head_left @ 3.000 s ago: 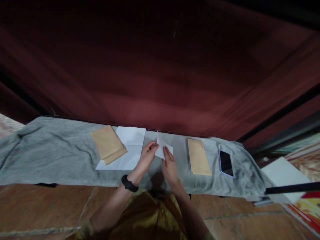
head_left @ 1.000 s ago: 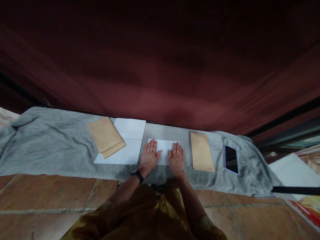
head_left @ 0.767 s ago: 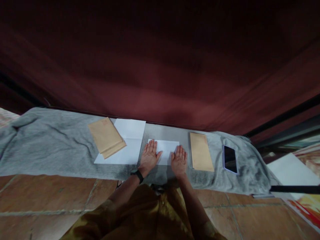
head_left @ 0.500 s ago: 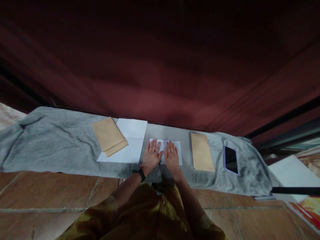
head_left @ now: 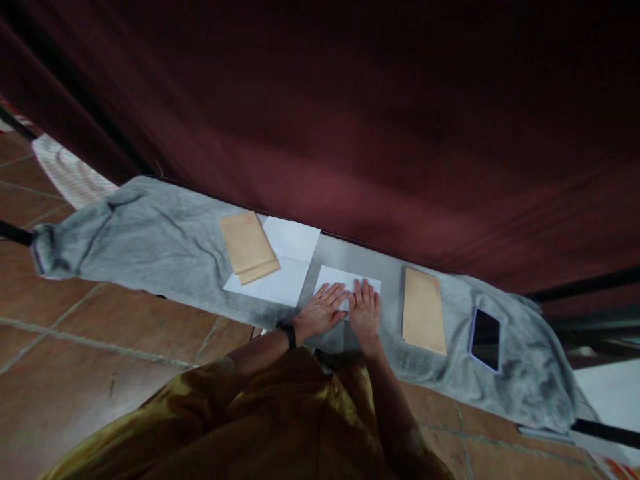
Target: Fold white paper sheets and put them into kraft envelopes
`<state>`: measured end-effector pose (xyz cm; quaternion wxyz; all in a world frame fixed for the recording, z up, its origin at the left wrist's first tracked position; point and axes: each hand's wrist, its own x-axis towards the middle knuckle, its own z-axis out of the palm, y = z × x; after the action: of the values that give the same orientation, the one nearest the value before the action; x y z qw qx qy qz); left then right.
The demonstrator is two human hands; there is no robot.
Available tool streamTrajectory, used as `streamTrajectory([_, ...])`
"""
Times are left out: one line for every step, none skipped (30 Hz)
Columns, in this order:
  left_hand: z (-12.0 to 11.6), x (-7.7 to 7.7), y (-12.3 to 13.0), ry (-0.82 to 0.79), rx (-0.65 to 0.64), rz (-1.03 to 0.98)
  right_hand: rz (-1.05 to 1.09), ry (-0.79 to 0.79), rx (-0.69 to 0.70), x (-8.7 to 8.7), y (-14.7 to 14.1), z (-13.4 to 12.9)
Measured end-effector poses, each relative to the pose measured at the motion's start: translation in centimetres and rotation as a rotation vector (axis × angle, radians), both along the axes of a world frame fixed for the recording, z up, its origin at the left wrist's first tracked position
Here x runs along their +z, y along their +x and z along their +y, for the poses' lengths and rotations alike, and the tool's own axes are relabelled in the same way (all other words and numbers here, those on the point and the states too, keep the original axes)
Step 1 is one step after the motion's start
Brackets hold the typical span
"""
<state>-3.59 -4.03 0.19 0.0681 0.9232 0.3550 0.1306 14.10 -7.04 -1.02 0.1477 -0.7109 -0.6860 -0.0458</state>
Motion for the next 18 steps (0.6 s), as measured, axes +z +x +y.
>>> streamTrajectory([-0.1,0.1,-0.2,-0.008,-0.012,0.006,-0.009,0.004,-0.002,-0.1,0.3,-0.2])
streamTrajectory([-0.2,0.3,-0.5,-0.015,-0.025,0.010,-0.017,0.007,-0.003,-0.2,0.5,-0.4])
streamTrajectory([-0.2,0.4,-0.7,-0.021,-0.038,0.012,-0.025,0.009,-0.003,-0.3,0.7,-0.6])
streamTrajectory([-0.3,0.5,-0.9,-0.025,-0.055,0.012,-0.033,0.011,-0.003,-0.4,0.9,-0.7])
streamTrajectory([-0.4,0.7,-1.1,-0.028,-0.078,0.010,-0.040,0.013,0.000,-0.5,1.1,-0.9])
streamTrajectory([-0.4,0.9,-1.3,-0.029,-0.105,0.009,-0.045,0.018,0.003,-0.6,1.3,-1.0])
streamTrajectory([-0.5,1.0,-1.5,-0.028,-0.133,0.008,-0.050,0.024,0.005,-0.7,1.4,-1.2])
streamTrajectory([-0.5,1.2,-1.7,-0.028,-0.161,0.008,-0.052,0.031,0.007,-0.8,1.5,-1.3])
streamTrajectory([-0.5,1.3,-1.9,-0.027,-0.184,0.010,-0.054,0.040,0.007,-1.0,1.7,-1.3])
streamTrajectory([-0.5,1.5,-2.0,-0.026,-0.200,0.011,-0.054,0.051,0.003,-1.1,1.8,-1.4])
streamTrajectory([-0.5,1.6,-2.1,-0.024,-0.207,0.013,-0.054,0.062,-0.003,-1.2,1.9,-1.5])
streamTrajectory([-0.5,1.6,-2.1,-0.021,-0.211,0.014,-0.053,0.072,-0.008,-1.3,2.0,-1.6])
streamTrajectory([-0.5,1.6,-2.1,-0.019,-0.213,0.014,-0.052,0.082,-0.012,-1.4,2.0,-1.7])
streamTrajectory([-0.5,1.6,-2.1,-0.016,-0.214,0.013,-0.051,0.090,-0.015,-1.5,2.1,-1.8])
streamTrajectory([-0.5,1.5,-2.1,-0.014,-0.214,0.011,-0.049,0.096,-0.016,-1.5,2.2,-1.9])
streamTrajectory([-0.4,1.4,-2.1,-0.012,-0.215,0.008,-0.047,0.102,-0.018,-1.6,2.3,-2.1])
streamTrajectory([-0.4,1.3,-2.1,-0.011,-0.216,0.006,-0.044,0.106,-0.022,-1.6,2.3,-2.3])
streamTrajectory([-0.4,1.2,-2.1,-0.011,-0.217,0.004,-0.040,0.110,-0.027,-1.6,2.4,-2.5])
